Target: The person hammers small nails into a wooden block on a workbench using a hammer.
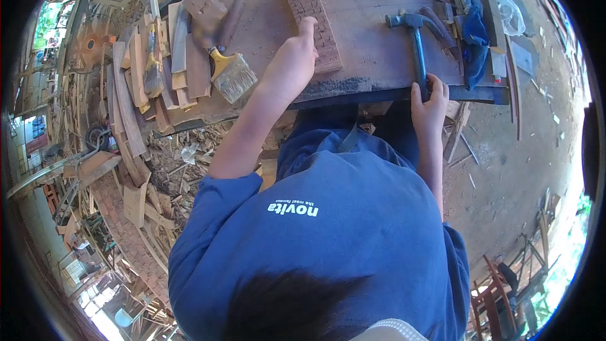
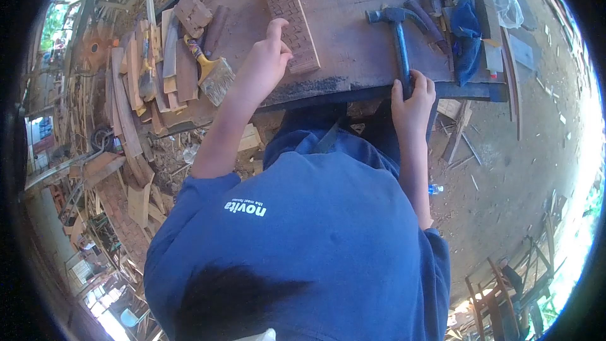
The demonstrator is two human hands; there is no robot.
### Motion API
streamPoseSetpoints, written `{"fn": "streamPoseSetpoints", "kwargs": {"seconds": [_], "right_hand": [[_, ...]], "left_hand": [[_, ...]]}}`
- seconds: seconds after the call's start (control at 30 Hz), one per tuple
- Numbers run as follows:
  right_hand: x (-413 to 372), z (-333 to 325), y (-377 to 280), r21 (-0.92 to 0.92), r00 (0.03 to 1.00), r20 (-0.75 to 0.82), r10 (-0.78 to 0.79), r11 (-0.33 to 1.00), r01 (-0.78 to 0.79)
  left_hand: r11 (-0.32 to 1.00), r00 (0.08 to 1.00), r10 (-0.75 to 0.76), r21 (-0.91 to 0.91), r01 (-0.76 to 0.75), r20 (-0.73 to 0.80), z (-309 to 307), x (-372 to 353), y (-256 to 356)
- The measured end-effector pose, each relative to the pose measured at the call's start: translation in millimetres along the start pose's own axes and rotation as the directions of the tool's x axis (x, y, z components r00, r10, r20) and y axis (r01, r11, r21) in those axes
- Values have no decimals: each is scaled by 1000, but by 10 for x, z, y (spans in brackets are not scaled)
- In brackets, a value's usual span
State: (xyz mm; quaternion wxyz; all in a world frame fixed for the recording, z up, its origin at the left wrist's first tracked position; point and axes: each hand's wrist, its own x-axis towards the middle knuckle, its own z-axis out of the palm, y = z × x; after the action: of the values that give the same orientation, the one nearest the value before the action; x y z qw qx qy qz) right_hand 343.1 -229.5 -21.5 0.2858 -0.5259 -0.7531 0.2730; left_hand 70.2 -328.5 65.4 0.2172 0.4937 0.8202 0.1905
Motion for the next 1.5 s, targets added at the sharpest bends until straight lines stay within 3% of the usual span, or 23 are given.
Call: {"fn": "streamPoseSetpoints", "kwargs": {"seconds": [0.5,0.6,0.73,0.83,0.93,1.0,1.13,1.23,1.3,1.33,1.37,1.4,1.43,1.5], "right_hand": [[24,-41,-16,96,998,23,51,994,-53],[28,-20,23,97,999,15,43,994,-44],[26,-29,15,93,998,11,55,994,-55],[35,-30,1,101,998,24,61,993,-63],[35,-50,-1,102,998,34,61,993,-64],[45,-56,-32,48,999,22,38,998,-39],[118,-112,-202,45,990,82,111,992,-115],[206,-138,-295,14,977,140,161,986,-165],[260,-135,-323,136,899,317,303,923,-359],[285,-140,-349,131,901,319,294,928,-349],[308,-147,-380,370,784,518,343,736,-567],[322,-151,-407,499,642,706,299,434,-750],[328,-120,-397,493,641,708,297,443,-749],[374,-35,-405,676,666,735,127,-53,-735]], "left_hand": [[966,990,-81,235,106,-113,143,67,182],[969,989,25,247,13,-148,218,75,99],[968,990,39,252,-3,-138,223,77,87],[989,989,8,146,14,-148,216,34,69],[999,966,10,53,4,-260,340,-32,-34],[993,929,-65,-118,23,-364,401,-60,-72],[954,892,-222,-279,114,-394,428,-92,3],[963,844,-151,-269,9,-514,596,-75,-121],[949,836,-194,-314,28,-512,670,-93,-131],[968,818,-171,-248,36,-550,672,-116,-100],[982,799,-146,-181,48,-584,678,-130,-80],[981,794,-156,-189,52,-588,722,-131,-105],[983,772,-132,-180,23,-621,780,-131,-147],[984,741,-120,-180,0,-660,828,-147,-179]]}}
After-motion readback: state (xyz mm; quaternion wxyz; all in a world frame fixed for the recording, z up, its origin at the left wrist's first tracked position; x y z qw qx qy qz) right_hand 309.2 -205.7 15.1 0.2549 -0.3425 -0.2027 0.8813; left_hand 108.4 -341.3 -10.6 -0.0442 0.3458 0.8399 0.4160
